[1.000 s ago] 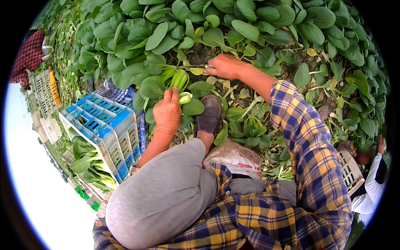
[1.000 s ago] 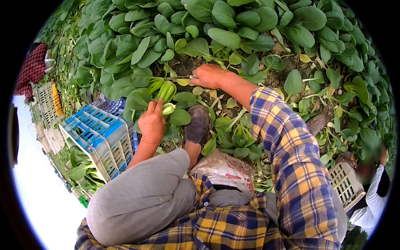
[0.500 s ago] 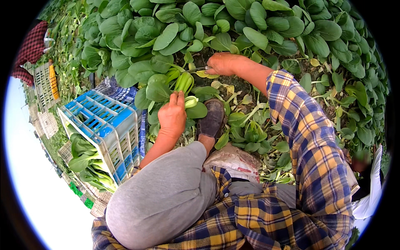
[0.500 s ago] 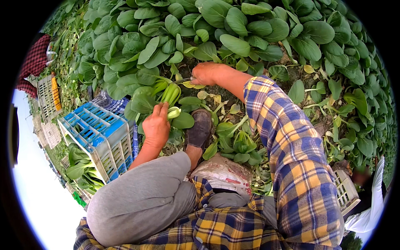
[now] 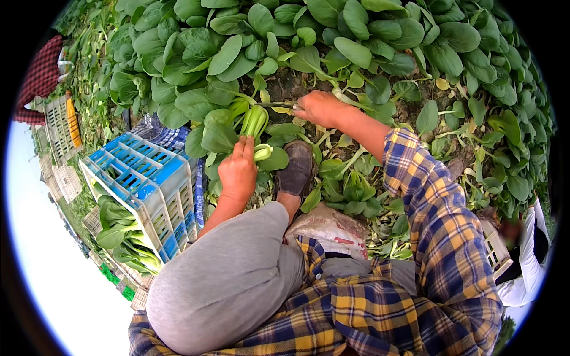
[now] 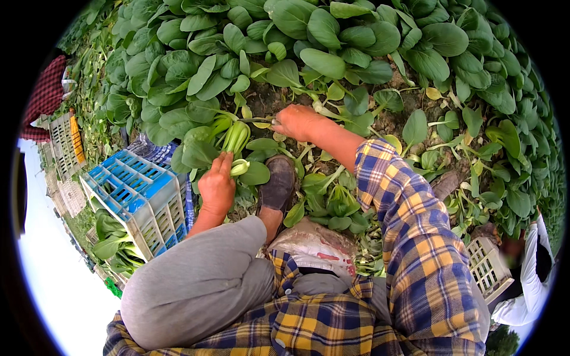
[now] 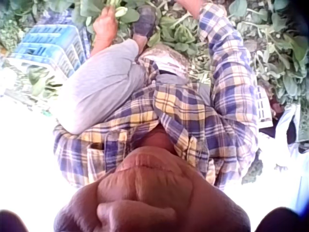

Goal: The person harvests bok choy in a field using a knife to cut the stems, gathers the vegetables into bunches, and places them into a white plastic crate. The person repeats this process, filling the crate with harvested vegetables.

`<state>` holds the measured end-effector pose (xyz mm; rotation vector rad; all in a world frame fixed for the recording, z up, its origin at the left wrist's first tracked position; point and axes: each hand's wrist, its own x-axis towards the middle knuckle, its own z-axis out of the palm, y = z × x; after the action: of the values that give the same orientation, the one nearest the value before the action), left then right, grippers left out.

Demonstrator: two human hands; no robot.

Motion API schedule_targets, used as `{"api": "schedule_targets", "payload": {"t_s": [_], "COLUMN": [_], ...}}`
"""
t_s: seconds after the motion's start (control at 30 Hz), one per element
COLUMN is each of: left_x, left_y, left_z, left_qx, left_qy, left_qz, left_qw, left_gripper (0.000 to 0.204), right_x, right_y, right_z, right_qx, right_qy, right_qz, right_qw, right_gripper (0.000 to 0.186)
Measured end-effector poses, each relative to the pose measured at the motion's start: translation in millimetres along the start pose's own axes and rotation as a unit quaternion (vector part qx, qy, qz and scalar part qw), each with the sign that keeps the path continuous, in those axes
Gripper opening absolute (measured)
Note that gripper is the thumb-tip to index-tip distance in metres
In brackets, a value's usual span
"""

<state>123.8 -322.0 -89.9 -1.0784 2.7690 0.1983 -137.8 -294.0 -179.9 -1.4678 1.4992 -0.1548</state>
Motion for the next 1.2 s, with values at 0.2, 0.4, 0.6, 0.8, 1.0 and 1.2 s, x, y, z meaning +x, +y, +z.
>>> {"api": "schedule_targets", "payload": {"t_s": [0.2, 0.4, 0.6, 0.8, 1.0, 1.2], "left_x": [2.1, -1.1, -2.4, -2.2, -2.2, -9.6], "left_y": [4.8, 3.2, 3.4, 4.7, 2.4, -2.0], "left_z": [-0.5, 2.8, 1.1, -1.3, 2.8, 6.0], "left_qx": [0.002, 0.009, -0.003, -0.02, -0.027, -0.041], "left_qy": [0.018, 0.019, 0.003, 0.005, 0.008, 0.012], "left_qz": [0.007, 0.007, 0.005, -0.006, -0.012, -0.021], "left_qw": [1.0, 1.0, 1.0, 1.0, 1.0, 0.999], "left_gripper": [0.044, 0.044, 0.047, 0.048, 0.047, 0.047], "right_x": [4.5, 22.6, 39.6, 40.5, 33.1, 13.7], "right_y": [6.3, 1.5, -7.2, -12.3, -12.1, -9.3], "right_z": [-5.6, -31.1, -44.7, -45.3, -25.9, -15.9], "right_qx": [0.04, -0.011, -0.089, -0.113, -0.049, -0.051], "right_qy": [0.024, -0.031, -0.082, -0.072, -0.09, -0.066], "right_qz": [-0.03, -0.064, -0.079, -0.08, 0.01, -0.01], "right_qw": [0.998, 0.997, 0.989, 0.988, 0.995, 0.996], "right_gripper": [0.041, 0.043, 0.041, 0.041, 0.041, 0.038]}}
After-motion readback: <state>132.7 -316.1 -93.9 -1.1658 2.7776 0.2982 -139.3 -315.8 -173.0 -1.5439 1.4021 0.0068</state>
